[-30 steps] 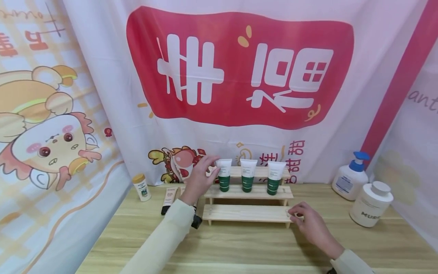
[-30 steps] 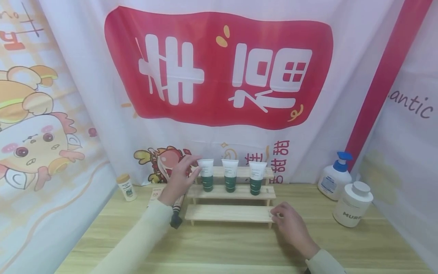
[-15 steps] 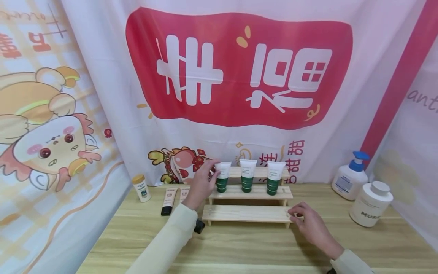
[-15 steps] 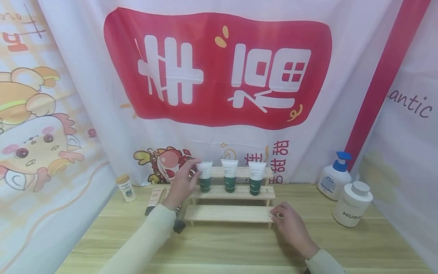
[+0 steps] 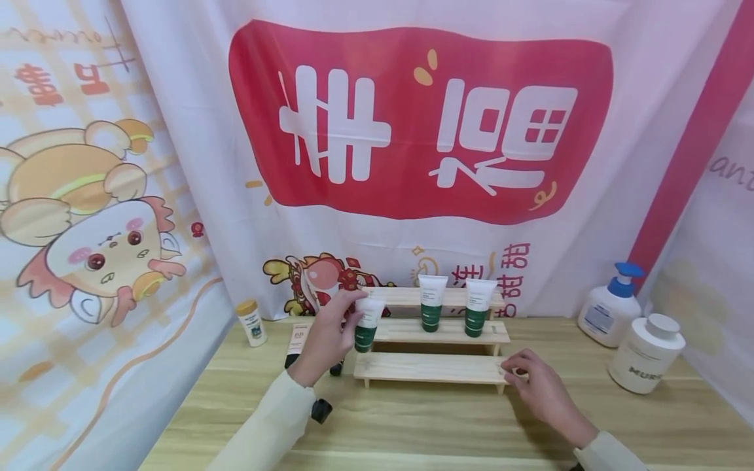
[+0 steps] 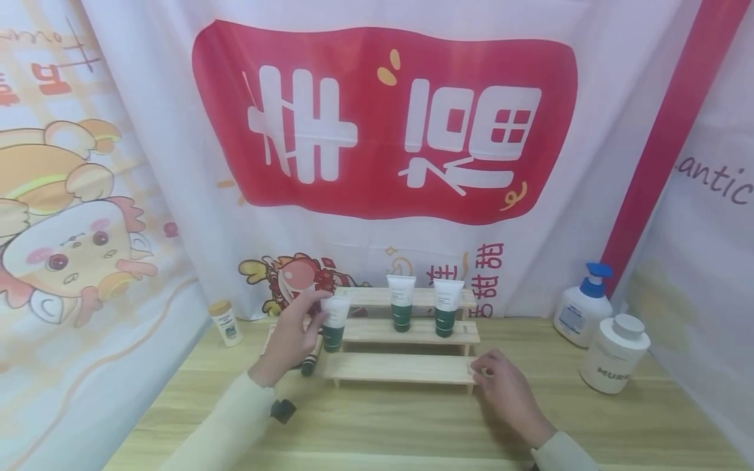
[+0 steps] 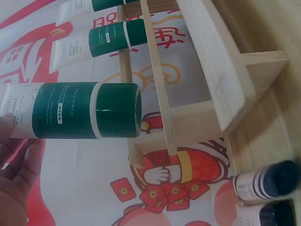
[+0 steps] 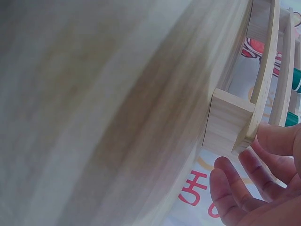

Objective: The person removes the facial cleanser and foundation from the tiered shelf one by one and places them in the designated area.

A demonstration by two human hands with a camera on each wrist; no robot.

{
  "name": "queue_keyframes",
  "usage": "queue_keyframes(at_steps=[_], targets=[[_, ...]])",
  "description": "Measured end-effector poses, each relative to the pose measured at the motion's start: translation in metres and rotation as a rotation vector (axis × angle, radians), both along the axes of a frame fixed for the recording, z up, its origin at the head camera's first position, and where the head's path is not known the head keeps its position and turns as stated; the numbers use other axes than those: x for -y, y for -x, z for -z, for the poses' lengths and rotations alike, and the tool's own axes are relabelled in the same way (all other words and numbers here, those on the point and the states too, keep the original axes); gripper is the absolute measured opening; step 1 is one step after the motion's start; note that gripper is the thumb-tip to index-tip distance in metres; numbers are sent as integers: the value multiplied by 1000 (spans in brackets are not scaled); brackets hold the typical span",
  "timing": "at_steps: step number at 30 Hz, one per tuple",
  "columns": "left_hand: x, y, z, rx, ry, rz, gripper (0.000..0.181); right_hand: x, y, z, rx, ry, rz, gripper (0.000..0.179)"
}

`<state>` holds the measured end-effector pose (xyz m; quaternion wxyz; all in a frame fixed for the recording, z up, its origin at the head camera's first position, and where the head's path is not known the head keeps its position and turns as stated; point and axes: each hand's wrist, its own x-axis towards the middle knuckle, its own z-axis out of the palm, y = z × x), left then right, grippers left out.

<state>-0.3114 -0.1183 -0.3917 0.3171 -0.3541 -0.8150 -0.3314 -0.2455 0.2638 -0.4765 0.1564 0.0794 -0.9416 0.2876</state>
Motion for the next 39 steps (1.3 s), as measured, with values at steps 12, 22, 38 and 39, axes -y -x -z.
queue_keyframes(at_steps=[12, 22, 38, 39], targets=[[30, -51, 4, 281, 102, -143, 43, -3, -1, 2, -18, -10, -8, 15], [51, -58, 36, 645, 215, -244, 40, -6, -2, 1, -60, -18, -31, 16], [55, -41, 79, 961, 199, -319, 31, -3, -1, 0, -49, -11, -43, 16], [55, -41, 79, 971, 193, -328, 31, -3, -1, 0, -50, -10, -44, 16]])
